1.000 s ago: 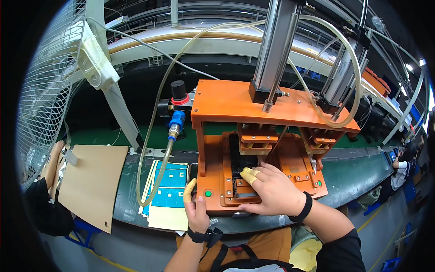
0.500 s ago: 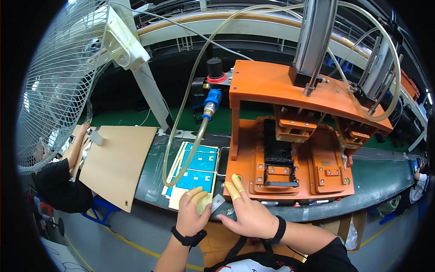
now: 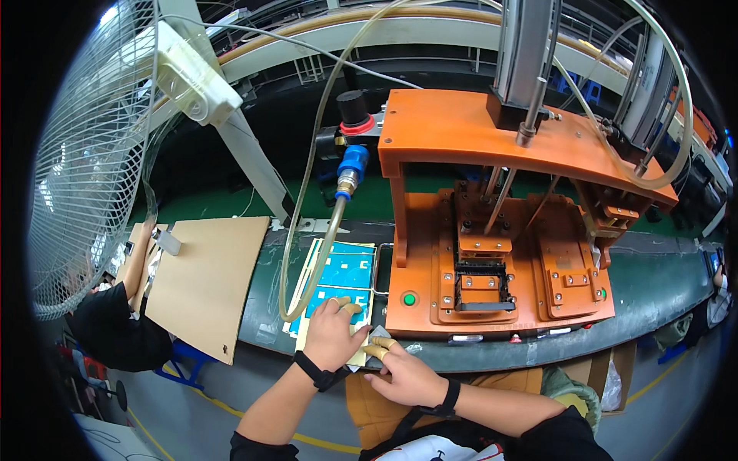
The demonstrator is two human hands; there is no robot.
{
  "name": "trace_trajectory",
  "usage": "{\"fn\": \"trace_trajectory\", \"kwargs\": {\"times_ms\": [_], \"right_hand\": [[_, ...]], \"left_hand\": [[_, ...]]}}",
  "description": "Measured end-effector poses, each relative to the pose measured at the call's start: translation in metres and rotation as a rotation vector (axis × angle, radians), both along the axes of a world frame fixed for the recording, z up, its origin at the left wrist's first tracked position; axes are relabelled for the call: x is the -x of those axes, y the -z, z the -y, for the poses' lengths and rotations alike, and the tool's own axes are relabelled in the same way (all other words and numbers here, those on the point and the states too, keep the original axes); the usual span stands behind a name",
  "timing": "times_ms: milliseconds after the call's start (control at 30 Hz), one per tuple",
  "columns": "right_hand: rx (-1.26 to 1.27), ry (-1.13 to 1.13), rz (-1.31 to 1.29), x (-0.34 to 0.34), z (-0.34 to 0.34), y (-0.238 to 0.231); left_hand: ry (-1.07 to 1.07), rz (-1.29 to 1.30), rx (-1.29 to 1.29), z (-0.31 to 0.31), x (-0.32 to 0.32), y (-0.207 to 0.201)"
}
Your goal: Operate a pneumatic press to assemble or shape plastic/electronic components.
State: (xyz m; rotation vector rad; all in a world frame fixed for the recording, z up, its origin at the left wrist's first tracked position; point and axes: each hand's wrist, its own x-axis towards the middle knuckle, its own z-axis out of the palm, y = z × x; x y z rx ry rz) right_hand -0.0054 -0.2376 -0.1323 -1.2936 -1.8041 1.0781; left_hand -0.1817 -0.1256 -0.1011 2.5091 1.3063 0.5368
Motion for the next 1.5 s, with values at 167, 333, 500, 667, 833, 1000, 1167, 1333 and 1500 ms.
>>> {"fn": "trace_trajectory", "kwargs": {"times_ms": [167,333,500,667,833,1000,1167,1333,1500], "right_hand": [[-0.052,-0.011,0.035,0.002,-0.006,0.008],[0.017,-0.037,-0.012,-0.002,-0.010,0.011],[-0.016,-0.013,-0.011,-0.003,-0.009,0.014],[-0.002,-0.012,-0.022,-0.004,-0.011,0.012],[0.070,-0.021,-0.054,-0.005,-0.012,0.009],[0.043,-0.013,-0.050,-0.005,-0.017,0.014],[0.085,-0.057,-0.104,-0.009,-0.016,0.000],[0.127,-0.107,-0.141,-0.057,0.018,-0.058],[-0.877,0.413,0.328,-0.129,0.037,-0.121]], "left_hand": [[-0.016,0.024,-0.068,0.006,-0.004,0.006],[-0.056,0.044,-0.074,0.010,-0.008,0.010],[-0.037,0.037,-0.151,0.012,-0.007,0.013],[0.016,0.020,-0.204,0.010,-0.007,0.014],[-0.005,0.055,-0.165,0.004,-0.001,0.015],[-0.080,0.414,0.029,-0.069,0.065,0.026],[-0.814,1.059,0.273,-0.137,0.199,0.018],[-0.687,1.172,0.174,-0.061,0.236,-0.005],[-0.342,0.996,0.401,0.039,0.170,-0.028]]}}
